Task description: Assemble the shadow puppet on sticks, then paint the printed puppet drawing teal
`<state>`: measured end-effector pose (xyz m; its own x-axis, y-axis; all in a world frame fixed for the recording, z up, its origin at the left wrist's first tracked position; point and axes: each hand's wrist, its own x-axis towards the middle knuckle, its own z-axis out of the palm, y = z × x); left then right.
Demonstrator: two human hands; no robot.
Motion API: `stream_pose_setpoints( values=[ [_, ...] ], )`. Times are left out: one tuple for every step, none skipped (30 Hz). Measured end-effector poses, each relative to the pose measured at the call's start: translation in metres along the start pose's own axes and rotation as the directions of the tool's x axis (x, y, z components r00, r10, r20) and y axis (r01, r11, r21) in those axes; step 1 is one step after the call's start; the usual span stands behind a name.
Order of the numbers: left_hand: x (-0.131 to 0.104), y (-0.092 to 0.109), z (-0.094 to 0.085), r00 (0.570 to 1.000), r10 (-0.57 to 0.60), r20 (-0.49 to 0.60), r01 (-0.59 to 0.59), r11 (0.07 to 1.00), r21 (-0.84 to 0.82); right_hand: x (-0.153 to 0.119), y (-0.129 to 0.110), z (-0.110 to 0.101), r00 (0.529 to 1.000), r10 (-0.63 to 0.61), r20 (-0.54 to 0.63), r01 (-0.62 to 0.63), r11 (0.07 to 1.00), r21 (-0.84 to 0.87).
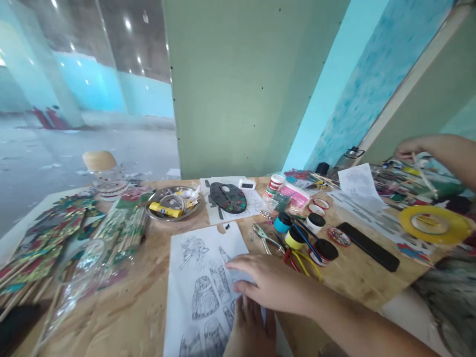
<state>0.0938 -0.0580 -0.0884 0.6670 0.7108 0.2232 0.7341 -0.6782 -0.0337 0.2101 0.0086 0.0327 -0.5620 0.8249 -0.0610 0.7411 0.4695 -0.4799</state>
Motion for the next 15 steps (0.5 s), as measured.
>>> stream_pose_setpoints(
  values=[
    [0.005,0.001,-0.002,1.0,0.016,0.017,-0.016,1.0,-0.019,0.002,0.004,0.008,1.0,-0.021,0.023,0.02,1.0,0.015],
    [0.009,0.002,-0.005,0.999,0.028,0.033,-0.026,0.999,-0.039,0.007,0.01,0.015,0.998,-0.041,0.043,0.04,0.999,0.02],
    [0.012,0.002,-0.009,0.998,0.032,0.049,-0.029,0.998,-0.057,0.012,0.017,0.02,0.997,-0.05,0.06,0.049,0.999,0.02],
    [0.013,0.002,-0.014,0.998,0.023,0.066,-0.019,0.997,-0.07,0.018,0.025,0.025,0.996,-0.046,0.073,0.046,0.999,0.012],
    [0.013,0.003,-0.018,0.996,0.006,0.086,0.0,0.997,-0.077,0.025,0.031,0.03,0.996,-0.031,0.085,0.031,1.0,0.002],
    [0.011,0.003,-0.022,0.994,-0.018,0.109,0.026,0.997,-0.074,0.03,0.037,0.035,0.996,-0.014,0.093,0.015,1.0,-0.012],
    [0.008,0.003,-0.025,0.991,-0.035,0.126,0.045,0.996,-0.073,0.036,0.042,0.041,0.995,-0.011,0.094,0.014,0.999,-0.033],
    [0.005,0.003,-0.027,0.989,-0.05,0.139,0.059,0.996,-0.067,0.04,0.046,0.048,0.996,-0.018,0.089,0.023,0.998,-0.056],
    [0.001,0.003,-0.028,0.989,-0.054,0.138,0.063,0.996,-0.057,0.043,0.049,0.054,0.996,-0.036,0.076,0.042,0.996,-0.079],
    [-0.003,0.004,-0.028,0.992,-0.049,0.119,0.055,0.997,-0.045,0.046,0.051,0.059,0.996,-0.065,0.054,0.07,0.993,-0.1],
    [-0.007,0.004,-0.026,0.996,-0.041,0.081,0.044,0.999,-0.028,0.048,0.052,0.064,0.995,-0.095,0.026,0.097,0.989,-0.112],
    [-0.01,0.004,-0.024,0.999,-0.033,0.028,0.033,0.999,-0.005,0.049,0.053,0.067,0.993,-0.12,-0.012,0.118,0.987,-0.11],
    [-0.012,0.004,-0.022,0.999,-0.025,-0.034,0.026,0.999,0.019,0.049,0.054,0.068,0.989,-0.138,-0.058,0.132,0.987,-0.091],
    [-0.014,0.005,-0.02,0.995,-0.021,-0.098,0.025,0.999,0.038,0.048,0.055,0.068,0.983,-0.148,-0.111,0.143,0.988,-0.058],
    [-0.015,0.005,-0.019,0.988,-0.02,-0.151,0.028,0.998,0.051,0.048,0.056,0.066,0.974,-0.15,-0.172,0.149,0.989,-0.017]
  ],
)
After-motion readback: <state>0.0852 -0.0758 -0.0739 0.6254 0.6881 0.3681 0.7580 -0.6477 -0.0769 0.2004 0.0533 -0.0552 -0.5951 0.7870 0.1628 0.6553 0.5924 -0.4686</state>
